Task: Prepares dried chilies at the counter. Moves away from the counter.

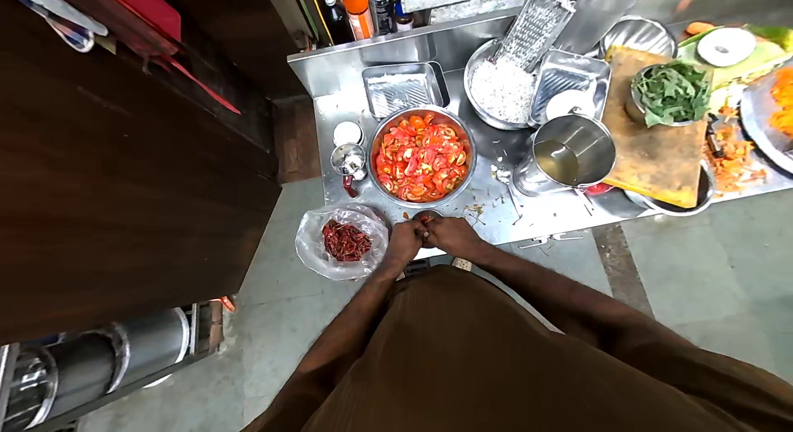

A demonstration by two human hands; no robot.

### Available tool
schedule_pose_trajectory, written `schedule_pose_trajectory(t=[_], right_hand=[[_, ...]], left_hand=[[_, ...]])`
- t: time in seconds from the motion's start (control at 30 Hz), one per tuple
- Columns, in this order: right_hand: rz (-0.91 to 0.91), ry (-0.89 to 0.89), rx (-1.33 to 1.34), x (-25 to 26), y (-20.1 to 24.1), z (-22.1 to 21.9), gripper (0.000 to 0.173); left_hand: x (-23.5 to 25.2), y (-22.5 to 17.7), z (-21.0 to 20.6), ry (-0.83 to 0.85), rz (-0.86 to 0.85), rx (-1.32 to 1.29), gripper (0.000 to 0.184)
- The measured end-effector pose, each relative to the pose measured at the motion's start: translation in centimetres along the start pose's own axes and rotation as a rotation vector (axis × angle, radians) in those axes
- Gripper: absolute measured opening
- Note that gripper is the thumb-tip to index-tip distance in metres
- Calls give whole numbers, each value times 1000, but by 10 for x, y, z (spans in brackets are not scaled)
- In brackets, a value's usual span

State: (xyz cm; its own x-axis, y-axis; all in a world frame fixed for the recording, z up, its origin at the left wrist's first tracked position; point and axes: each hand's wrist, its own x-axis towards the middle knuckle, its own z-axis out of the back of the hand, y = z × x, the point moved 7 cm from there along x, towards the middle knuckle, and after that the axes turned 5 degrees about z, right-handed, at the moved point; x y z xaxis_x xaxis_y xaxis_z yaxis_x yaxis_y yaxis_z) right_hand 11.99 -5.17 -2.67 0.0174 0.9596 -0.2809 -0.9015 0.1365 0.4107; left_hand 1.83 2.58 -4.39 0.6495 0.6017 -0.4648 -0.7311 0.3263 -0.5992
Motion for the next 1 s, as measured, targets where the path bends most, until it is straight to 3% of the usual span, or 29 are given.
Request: schedule_pose_trajectory(t=[0.13,0.33,0.53,0.63,0.83,0.9,1.0], right_hand=[[39,65,74,5,-7,-1,32],[28,-182,553,18,-17,7,30],[-367,-106,1350,7,-17,-28,27],[-518,-82,1597,-1,-11,-34,19],[-583,-135,1942,-11,-1,-44,24],[-597,-220,1860,-17,-13,-31,27],[-567,-243,1281,-12,-40,-15,31]], left_hand=[[-10,-8,-1,-74,8,102,12],[-15,-8,6,-392,-72,-68,20],[-20,-2,4,-459,-117,-207,13],[-24,-9,7,-440,-130,-205,15],[-47,-30,13,-522,-521,-72,21],[-48,-42,21,-513,-514,-91,23],[-33,-21,27,-437,-258,-71,18]])
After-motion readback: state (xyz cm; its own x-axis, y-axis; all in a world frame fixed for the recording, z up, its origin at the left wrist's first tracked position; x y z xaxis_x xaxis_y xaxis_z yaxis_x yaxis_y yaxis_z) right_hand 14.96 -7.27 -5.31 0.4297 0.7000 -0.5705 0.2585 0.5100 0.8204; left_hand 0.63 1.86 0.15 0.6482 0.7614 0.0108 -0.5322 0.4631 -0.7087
